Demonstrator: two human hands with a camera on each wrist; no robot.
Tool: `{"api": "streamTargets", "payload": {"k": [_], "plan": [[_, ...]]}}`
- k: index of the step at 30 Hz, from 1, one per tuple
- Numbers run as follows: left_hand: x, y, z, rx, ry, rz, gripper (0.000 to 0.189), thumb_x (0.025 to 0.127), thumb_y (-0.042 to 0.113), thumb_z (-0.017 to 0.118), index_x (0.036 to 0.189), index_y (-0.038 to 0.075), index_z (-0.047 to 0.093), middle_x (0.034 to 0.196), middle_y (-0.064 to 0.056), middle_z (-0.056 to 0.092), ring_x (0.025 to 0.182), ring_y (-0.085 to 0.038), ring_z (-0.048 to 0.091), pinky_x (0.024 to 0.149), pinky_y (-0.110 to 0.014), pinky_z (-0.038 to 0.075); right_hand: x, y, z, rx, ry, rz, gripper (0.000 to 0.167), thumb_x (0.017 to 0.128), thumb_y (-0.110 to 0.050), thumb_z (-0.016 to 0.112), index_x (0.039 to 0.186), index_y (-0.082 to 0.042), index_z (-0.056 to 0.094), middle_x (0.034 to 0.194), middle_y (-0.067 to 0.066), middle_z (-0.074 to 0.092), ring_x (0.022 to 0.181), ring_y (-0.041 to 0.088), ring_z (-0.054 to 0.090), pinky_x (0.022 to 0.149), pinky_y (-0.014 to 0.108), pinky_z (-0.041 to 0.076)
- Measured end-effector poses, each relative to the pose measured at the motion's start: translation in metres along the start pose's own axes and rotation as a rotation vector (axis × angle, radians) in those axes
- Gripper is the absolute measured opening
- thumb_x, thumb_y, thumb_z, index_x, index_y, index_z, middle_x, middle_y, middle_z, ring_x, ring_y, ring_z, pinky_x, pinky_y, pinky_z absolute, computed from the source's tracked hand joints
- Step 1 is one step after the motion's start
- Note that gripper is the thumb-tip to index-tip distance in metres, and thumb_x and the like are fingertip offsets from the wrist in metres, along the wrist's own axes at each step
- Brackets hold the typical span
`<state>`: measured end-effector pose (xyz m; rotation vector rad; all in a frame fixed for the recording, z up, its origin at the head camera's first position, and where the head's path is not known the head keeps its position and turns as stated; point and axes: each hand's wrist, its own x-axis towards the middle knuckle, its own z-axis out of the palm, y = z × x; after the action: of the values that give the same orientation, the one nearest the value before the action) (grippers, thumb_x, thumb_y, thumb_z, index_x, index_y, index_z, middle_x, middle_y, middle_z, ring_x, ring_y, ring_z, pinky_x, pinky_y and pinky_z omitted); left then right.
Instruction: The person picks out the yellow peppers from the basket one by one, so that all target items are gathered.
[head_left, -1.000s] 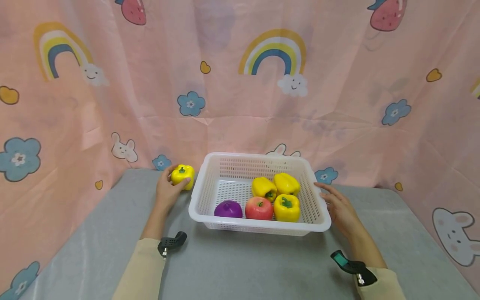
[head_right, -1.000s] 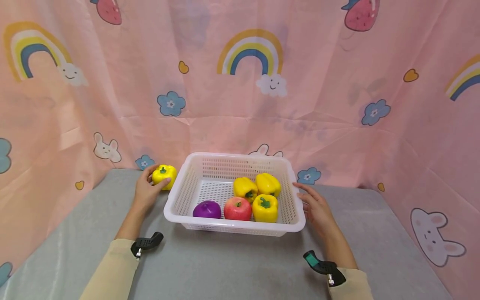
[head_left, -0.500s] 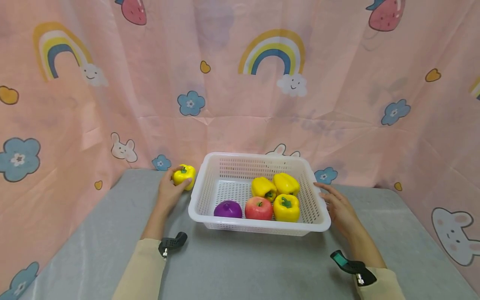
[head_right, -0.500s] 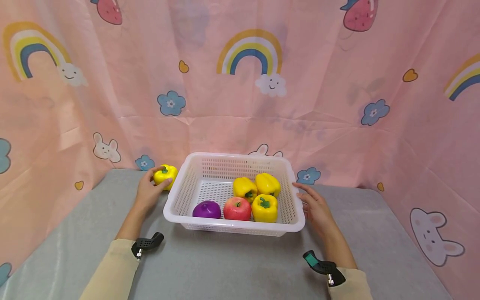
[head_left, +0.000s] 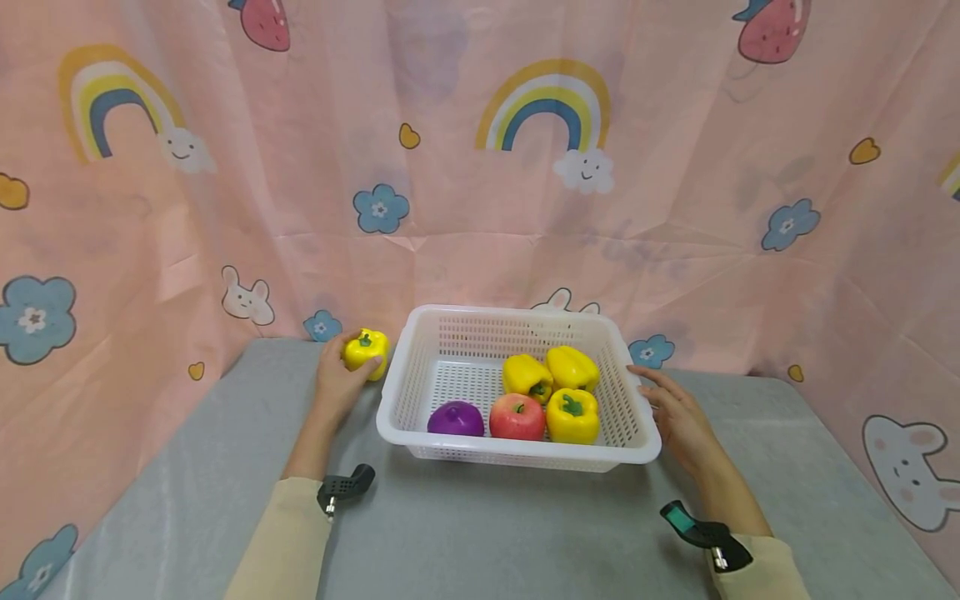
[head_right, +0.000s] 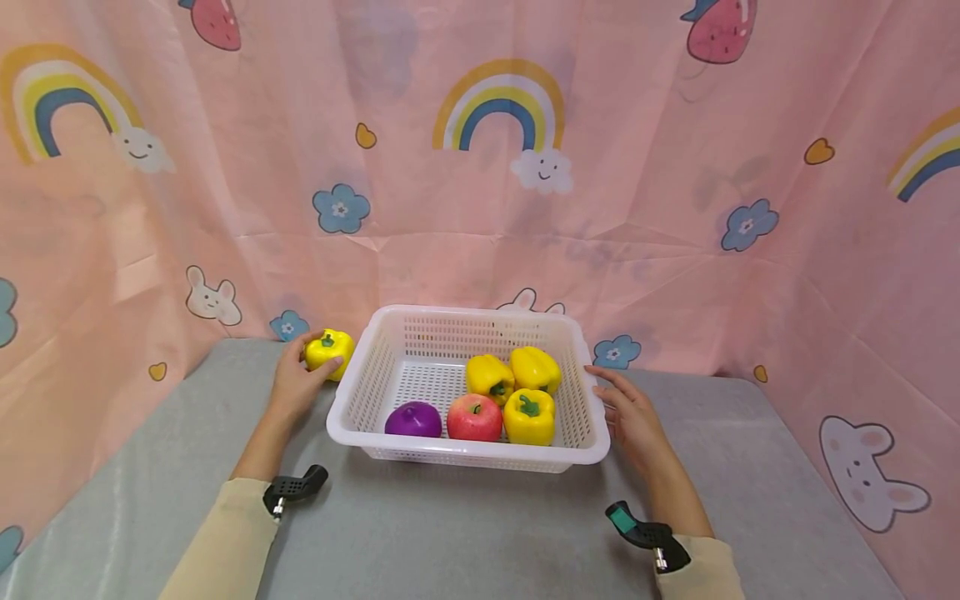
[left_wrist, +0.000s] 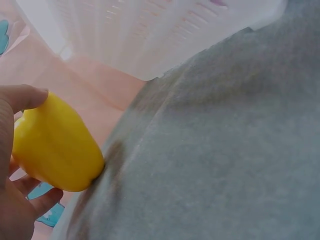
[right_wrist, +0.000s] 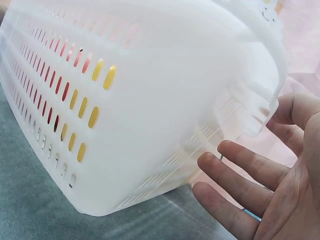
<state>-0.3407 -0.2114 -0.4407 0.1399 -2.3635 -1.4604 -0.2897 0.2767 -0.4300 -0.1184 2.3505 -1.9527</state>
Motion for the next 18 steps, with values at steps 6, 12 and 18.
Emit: {"api": "streamTargets", "payload": {"k": [6, 12, 18], "plan": [[0.003, 0.001, -0.003, 0.013, 0.0, -0.003, 0.06, 0.091, 0.02, 0.071, 0.146, 0.008, 0.05, 0.163, -0.016, 0.031, 0.149, -0.038, 0.032, 0.124, -0.058, 0.03, 0.0, -0.001, 0.0, -0.002, 0.004, 0.008, 0.051, 0.107, -0.043, 0.044, 0.154, -0.025, 0.039, 0.129, -0.02, 0.05, 0.098, 0.001, 0.069, 0.085, 0.026, 0.061], [0.004, 0.002, -0.005, 0.028, -0.001, -0.009, 0.06, 0.091, 0.02, 0.071, 0.146, 0.008, 0.05, 0.164, -0.017, 0.028, 0.15, -0.039, 0.03, 0.124, -0.058, 0.029, 0.0, -0.001, -0.001, 0.002, 0.001, 0.008, 0.05, 0.107, -0.042, 0.042, 0.155, -0.025, 0.039, 0.126, -0.023, 0.05, 0.098, 0.0, 0.068, 0.084, 0.025, 0.061], [0.004, 0.011, -0.013, 0.076, -0.005, 0.006, 0.062, 0.089, 0.021, 0.071, 0.145, 0.006, 0.049, 0.164, -0.02, 0.026, 0.152, -0.042, 0.026, 0.125, -0.062, 0.023, 0.0, -0.001, -0.001, 0.011, -0.009, -0.009, 0.05, 0.108, -0.04, 0.043, 0.155, -0.023, 0.039, 0.122, -0.027, 0.054, 0.098, 0.0, 0.069, 0.083, 0.024, 0.061]]}}
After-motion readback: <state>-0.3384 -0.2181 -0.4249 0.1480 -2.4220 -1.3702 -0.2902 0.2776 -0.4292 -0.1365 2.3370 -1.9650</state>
